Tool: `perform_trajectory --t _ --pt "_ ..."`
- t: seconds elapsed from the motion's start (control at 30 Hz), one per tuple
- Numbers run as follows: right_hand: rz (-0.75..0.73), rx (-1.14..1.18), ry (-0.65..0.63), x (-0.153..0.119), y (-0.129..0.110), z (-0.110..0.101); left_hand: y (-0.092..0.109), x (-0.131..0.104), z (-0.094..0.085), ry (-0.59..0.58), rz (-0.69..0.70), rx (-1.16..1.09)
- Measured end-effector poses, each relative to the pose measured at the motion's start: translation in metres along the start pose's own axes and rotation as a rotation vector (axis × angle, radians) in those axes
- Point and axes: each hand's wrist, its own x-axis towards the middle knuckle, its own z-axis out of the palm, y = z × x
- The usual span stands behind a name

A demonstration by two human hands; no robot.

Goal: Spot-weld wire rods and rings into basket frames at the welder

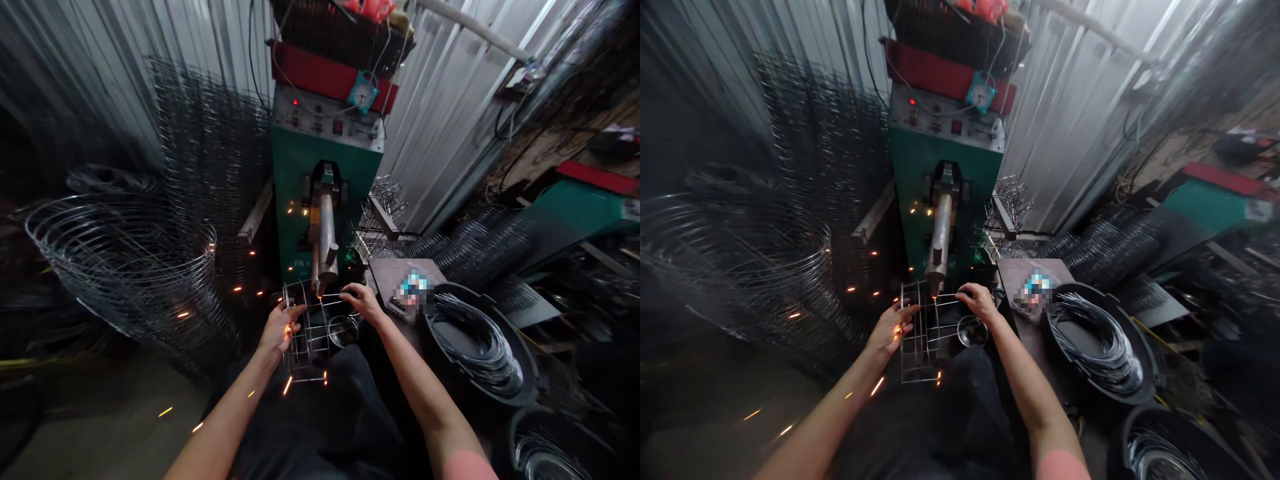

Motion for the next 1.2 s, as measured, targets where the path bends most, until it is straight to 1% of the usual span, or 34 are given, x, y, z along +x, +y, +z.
perform_trajectory --t 0.13,0.23,0.33,0.5,0.63,0.8,1.2 --pt "-0.109 -0.054 0.011 -0.007 0.001 -0.007 0.002 -0.005 0.002 -0.002 0.003 0.025" --pt "-0.146 -0.150 -0.026 -0.011 0.006 -0.011 0.002 -0.008 0.004 0.002 0.003 0.045" --pt "-0.106 -0.208 -0.031 -0.015 0.010 -0.011 0.001 -0.008 0.004 0.013 0.012 0.048" --pt "-0.054 -0.238 0.096 -0.025 0.006 -0.003 -0.004 -0.008 0.004 0.028 0.040 0.013" --pt "-0.019 -0.255 0.133 -0.028 -0.001 0.007 -0.005 -0.010 0.006 0.031 0.072 -0.023" --pt "0.035 -0.229 0.128 -0.021 -0.006 0.011 -0.003 -0.009 0.008 0.025 0.085 -0.049" --pt "0.026 -0.219 0.093 -0.004 -0.003 0.009 0.003 0.000 0.009 0.024 0.090 -0.094"
